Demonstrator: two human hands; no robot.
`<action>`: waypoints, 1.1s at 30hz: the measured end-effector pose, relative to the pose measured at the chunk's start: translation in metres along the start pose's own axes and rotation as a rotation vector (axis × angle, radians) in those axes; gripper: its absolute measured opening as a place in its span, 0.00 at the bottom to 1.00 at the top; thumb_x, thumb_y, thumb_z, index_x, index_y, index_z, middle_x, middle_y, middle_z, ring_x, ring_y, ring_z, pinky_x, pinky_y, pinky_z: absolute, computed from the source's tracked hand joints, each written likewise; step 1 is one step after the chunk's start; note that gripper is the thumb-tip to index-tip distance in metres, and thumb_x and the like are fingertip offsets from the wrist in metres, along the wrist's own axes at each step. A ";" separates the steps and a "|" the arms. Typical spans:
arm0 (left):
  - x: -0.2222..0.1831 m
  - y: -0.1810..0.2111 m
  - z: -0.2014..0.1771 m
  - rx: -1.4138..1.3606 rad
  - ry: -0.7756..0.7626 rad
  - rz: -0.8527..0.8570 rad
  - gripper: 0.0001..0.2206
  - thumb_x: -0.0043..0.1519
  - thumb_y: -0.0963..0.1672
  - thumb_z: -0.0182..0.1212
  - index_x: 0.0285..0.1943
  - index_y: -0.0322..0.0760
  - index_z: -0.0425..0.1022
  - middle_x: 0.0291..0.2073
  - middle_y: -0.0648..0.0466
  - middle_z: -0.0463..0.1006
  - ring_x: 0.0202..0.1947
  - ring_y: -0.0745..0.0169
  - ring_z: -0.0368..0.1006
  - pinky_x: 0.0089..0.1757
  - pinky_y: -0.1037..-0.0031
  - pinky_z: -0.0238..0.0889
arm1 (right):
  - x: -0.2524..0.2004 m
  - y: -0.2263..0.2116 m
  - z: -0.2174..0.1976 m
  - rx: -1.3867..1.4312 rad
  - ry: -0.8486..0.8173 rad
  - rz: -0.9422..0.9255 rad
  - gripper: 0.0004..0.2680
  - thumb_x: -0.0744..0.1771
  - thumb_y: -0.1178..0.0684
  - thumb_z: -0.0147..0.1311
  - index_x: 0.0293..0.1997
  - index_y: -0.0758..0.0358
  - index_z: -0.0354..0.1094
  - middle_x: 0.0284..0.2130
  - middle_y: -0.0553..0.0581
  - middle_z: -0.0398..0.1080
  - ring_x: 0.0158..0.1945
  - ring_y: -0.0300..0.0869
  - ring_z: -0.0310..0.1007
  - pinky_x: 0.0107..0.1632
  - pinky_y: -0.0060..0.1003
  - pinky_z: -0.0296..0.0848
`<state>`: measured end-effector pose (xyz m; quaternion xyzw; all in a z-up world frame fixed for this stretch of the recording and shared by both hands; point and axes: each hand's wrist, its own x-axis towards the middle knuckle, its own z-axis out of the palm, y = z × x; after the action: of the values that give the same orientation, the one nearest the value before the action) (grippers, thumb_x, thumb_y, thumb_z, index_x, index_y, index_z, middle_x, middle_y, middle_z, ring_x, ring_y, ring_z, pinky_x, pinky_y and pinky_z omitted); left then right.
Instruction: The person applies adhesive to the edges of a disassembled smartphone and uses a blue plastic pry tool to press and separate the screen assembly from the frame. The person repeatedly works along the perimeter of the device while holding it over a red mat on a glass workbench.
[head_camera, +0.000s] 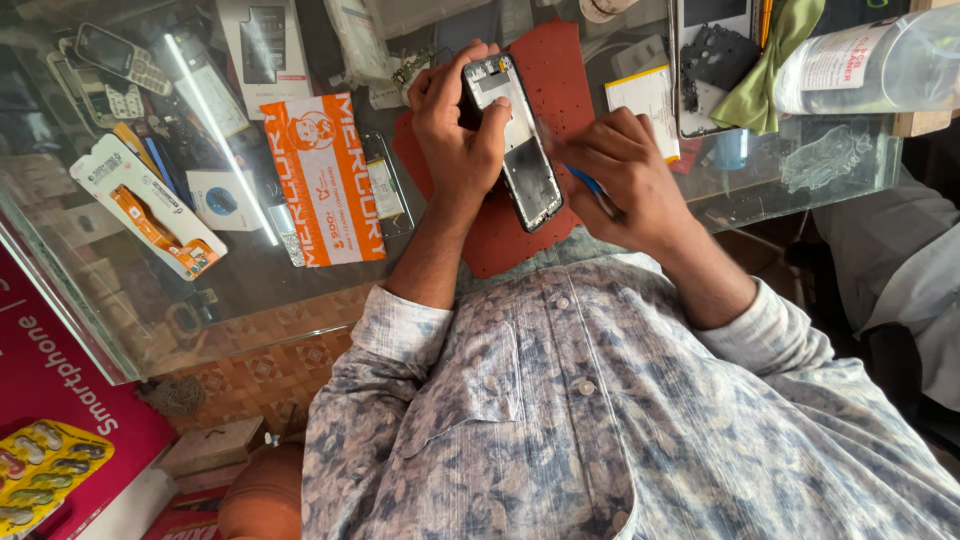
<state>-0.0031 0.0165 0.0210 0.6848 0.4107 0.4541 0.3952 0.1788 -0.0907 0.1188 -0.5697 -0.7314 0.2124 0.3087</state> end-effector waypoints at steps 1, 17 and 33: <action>0.000 0.000 0.000 -0.024 0.000 -0.001 0.22 0.57 0.38 0.63 0.63 0.30 0.74 0.55 0.50 0.83 0.59 0.59 0.71 0.68 0.66 0.48 | 0.000 0.001 -0.001 0.015 -0.028 0.044 0.14 0.57 0.60 0.52 0.43 0.66 0.78 0.31 0.55 0.73 0.42 0.47 0.68 0.49 0.43 0.62; 0.000 -0.002 0.000 0.061 0.011 0.034 0.21 0.57 0.38 0.64 0.61 0.32 0.75 0.54 0.51 0.84 0.57 0.63 0.72 0.65 0.67 0.50 | 0.011 0.016 0.004 0.187 0.018 0.086 0.11 0.66 0.65 0.52 0.54 0.75 0.73 0.34 0.62 0.70 0.40 0.51 0.66 0.44 0.45 0.65; 0.004 0.006 -0.001 -0.009 -0.005 0.013 0.22 0.55 0.37 0.65 0.61 0.29 0.75 0.54 0.49 0.83 0.58 0.60 0.72 0.67 0.67 0.48 | -0.029 0.010 -0.033 0.157 -0.045 0.268 0.10 0.63 0.64 0.53 0.45 0.67 0.78 0.29 0.59 0.73 0.33 0.47 0.71 0.39 0.44 0.67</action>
<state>-0.0023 0.0179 0.0281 0.6869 0.4030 0.4568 0.3965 0.2139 -0.1174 0.1299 -0.6316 -0.6367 0.3211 0.3044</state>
